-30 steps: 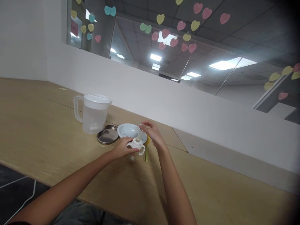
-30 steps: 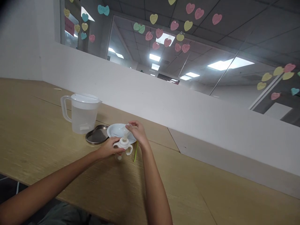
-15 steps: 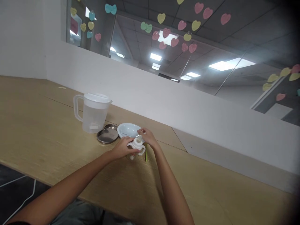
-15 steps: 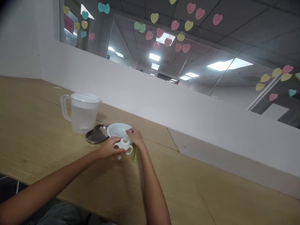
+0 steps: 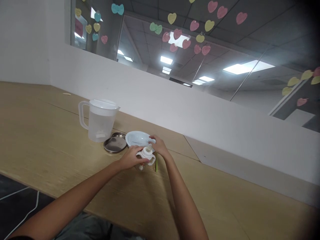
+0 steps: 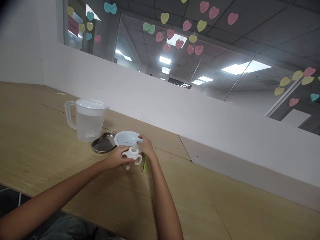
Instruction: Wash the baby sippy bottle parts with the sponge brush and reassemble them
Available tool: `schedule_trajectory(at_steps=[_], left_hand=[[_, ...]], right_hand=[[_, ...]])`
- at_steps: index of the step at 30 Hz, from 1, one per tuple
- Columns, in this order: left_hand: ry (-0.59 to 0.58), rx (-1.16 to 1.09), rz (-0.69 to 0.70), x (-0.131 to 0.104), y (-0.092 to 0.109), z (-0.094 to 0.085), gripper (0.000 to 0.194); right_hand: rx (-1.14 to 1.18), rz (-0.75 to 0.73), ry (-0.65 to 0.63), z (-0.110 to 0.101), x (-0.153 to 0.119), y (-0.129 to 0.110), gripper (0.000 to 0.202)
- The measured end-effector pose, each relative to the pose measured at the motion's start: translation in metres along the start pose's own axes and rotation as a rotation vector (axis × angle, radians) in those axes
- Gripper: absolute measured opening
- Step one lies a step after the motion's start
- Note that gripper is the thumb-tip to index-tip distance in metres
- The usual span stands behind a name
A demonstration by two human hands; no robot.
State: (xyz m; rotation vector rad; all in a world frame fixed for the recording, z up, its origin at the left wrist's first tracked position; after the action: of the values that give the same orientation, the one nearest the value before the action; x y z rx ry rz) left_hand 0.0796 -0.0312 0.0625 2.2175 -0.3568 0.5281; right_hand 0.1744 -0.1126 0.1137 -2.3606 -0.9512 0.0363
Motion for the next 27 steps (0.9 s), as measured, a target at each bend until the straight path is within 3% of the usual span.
schedule_trajectory(at_steps=[3,7,11,16,27], left_hand=[[0.003,-0.028,0.012,0.000,0.004,-0.002,0.050],[-0.011,-0.086,0.037,0.000,0.007,-0.003,0.045],[-0.048,-0.115,0.052,0.001,0.008,-0.001,0.044],[-0.117,-0.220,0.017,0.002,0.008,0.003,0.041],[-0.135,-0.250,0.069,0.002,0.011,0.003,0.043]], right_hand=[[0.037,-0.068,0.004,-0.022,-0.014,-0.031,0.026],[-0.126,-0.112,-0.256,-0.013,-0.040,-0.064,0.032],[-0.380,-0.051,-0.343,0.004,-0.049,-0.064,0.039],[-0.416,-0.104,-0.320,0.008,-0.047,-0.065,0.057],[-0.411,-0.189,-0.357,0.009,-0.047,-0.069,0.044]])
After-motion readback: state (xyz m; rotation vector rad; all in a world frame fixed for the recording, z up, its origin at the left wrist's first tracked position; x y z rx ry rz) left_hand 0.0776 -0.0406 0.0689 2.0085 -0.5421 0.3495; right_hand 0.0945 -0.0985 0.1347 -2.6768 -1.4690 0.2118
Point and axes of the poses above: each hand's wrist, its own x-axis towards the middle knuckle, its own z-axis out of the palm, y = z × x, the point moved 9 cm from there along x, towards the middle knuckle, and after that the axes turned 7 degrees about -y, right-handed, at the moved point
